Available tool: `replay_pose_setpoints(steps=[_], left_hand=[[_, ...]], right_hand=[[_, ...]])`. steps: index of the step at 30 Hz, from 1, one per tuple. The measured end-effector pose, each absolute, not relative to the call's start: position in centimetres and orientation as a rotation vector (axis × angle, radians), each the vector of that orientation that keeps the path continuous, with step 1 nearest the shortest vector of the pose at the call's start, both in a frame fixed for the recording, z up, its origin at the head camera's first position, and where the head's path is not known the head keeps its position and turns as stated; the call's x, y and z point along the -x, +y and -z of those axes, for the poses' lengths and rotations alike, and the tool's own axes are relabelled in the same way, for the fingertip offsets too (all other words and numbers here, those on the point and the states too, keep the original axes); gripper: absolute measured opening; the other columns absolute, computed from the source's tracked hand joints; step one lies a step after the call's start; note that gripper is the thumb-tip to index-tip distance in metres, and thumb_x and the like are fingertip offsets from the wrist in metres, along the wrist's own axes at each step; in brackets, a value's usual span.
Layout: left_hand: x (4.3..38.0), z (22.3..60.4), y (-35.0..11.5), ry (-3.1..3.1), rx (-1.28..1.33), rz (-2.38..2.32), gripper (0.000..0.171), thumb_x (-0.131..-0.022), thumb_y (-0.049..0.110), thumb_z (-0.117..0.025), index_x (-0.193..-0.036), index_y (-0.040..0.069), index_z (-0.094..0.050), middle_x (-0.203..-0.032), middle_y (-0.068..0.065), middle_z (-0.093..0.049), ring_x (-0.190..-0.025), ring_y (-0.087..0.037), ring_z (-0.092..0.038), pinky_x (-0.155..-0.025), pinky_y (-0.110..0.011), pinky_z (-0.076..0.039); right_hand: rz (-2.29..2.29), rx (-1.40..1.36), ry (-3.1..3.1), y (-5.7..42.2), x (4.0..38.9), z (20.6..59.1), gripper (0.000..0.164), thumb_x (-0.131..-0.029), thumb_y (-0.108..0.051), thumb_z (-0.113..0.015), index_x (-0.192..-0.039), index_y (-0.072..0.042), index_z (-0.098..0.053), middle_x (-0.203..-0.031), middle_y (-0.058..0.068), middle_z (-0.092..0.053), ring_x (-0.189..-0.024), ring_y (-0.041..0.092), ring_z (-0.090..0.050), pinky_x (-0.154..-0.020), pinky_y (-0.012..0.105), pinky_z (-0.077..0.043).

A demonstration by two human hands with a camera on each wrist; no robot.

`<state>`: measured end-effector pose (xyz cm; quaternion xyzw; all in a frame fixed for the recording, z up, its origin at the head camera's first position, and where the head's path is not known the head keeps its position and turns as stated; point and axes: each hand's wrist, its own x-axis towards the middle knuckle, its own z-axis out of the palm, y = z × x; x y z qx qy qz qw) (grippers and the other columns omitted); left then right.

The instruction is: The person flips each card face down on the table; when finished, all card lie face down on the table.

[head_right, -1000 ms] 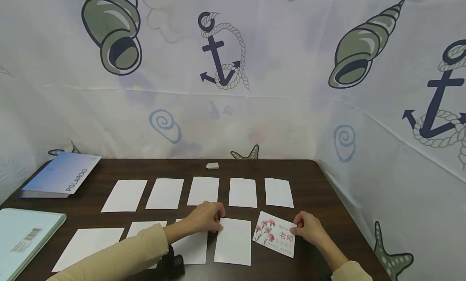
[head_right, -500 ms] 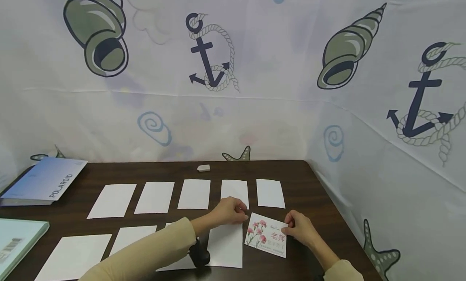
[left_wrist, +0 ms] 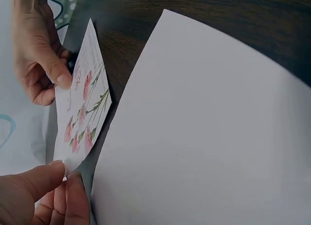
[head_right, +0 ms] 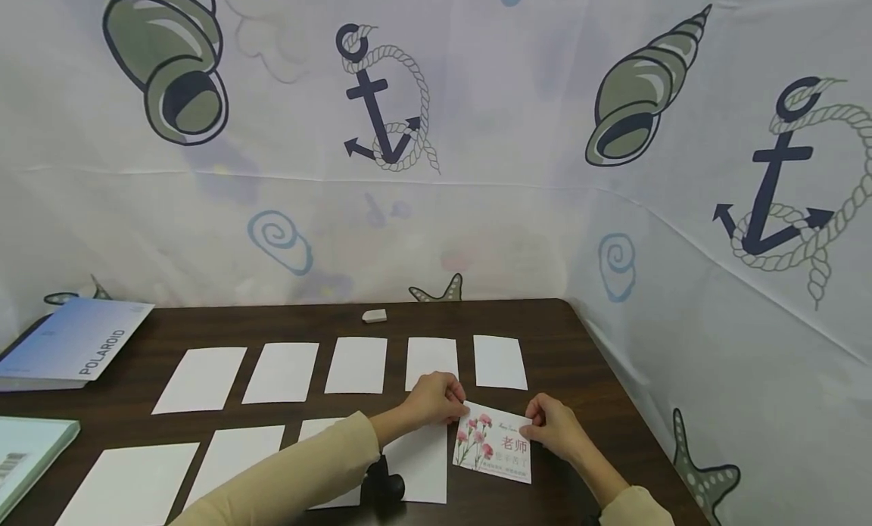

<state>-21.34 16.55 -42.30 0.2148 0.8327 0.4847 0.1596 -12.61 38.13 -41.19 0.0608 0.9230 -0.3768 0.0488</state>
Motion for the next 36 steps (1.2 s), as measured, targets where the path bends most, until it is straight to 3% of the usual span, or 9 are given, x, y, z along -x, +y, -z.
replay_pose_setpoints(steps=[16,20,24,27,32,36], left_hand=[[21.1,42.1,16.6,2.33,-0.56,-1.385,0.012,-0.072,-0.002,-0.075,-0.068,0.002,-0.065,-0.054,0.0,-0.059,-0.045,-0.006,-0.052,-0.044,-0.017,-0.045],[21.3,41.8,16.5,2.326,-0.591,-1.403,0.01,-0.071,-0.003,-0.074,-0.068,0.002,-0.066,-0.053,-0.002,-0.06,-0.044,-0.005,-0.052,-0.044,-0.017,-0.044],[21.3,41.4,16.5,2.277,-0.59,-1.439,0.007,-0.071,-0.004,-0.072,-0.069,0.0,-0.067,-0.054,-0.003,-0.06,-0.045,-0.006,-0.053,-0.046,-0.018,-0.047],[21.3,41.0,16.5,2.204,-0.561,-1.479,0.005,-0.072,-0.005,-0.07,-0.071,-0.001,-0.067,-0.056,-0.003,-0.06,-0.046,-0.007,-0.054,-0.048,-0.021,-0.05],[21.4,40.8,16.5,1.97,-0.45,-1.635,0.006,-0.085,0.002,-0.064,-0.086,-0.004,-0.067,-0.068,-0.007,-0.066,-0.055,-0.009,-0.062,-0.055,-0.024,-0.055],[21.4,41.0,16.2,1.798,-0.423,-1.705,0.021,-0.094,0.007,-0.055,-0.109,-0.006,-0.062,-0.092,-0.016,-0.069,-0.075,-0.019,-0.069,-0.066,-0.029,-0.056]], right_hand=[[1.149,-0.29,2.908,36.0,12.1,40.7,0.024,-0.077,0.001,-0.071,-0.093,-0.002,-0.053,-0.074,0.002,-0.046,-0.059,0.011,-0.044,-0.05,0.022,-0.041],[1.202,-0.105,2.931,33.4,11.7,40.3,0.024,-0.077,-0.007,-0.074,-0.089,-0.003,-0.054,-0.071,0.0,-0.048,-0.06,0.005,-0.044,-0.052,0.02,-0.039],[1.176,0.019,2.926,30.9,11.5,40.6,0.035,-0.075,-0.025,-0.079,-0.088,-0.005,-0.053,-0.069,-0.002,-0.049,-0.057,0.0,-0.042,-0.05,0.018,-0.036],[1.128,0.04,2.952,29.9,11.5,40.9,0.038,-0.073,-0.024,-0.08,-0.088,-0.005,-0.051,-0.068,-0.003,-0.048,-0.056,-0.001,-0.04,-0.049,0.018,-0.035],[1.251,0.083,2.895,30.1,11.5,40.0,0.023,-0.075,-0.002,-0.067,-0.092,0.0,-0.051,-0.069,0.001,-0.051,-0.051,-0.001,-0.048,-0.046,0.018,-0.045],[1.456,-0.035,2.749,30.9,11.7,38.2,0.02,-0.079,0.001,-0.059,-0.098,0.005,-0.051,-0.076,0.005,-0.054,-0.057,0.006,-0.054,-0.049,0.024,-0.052]])
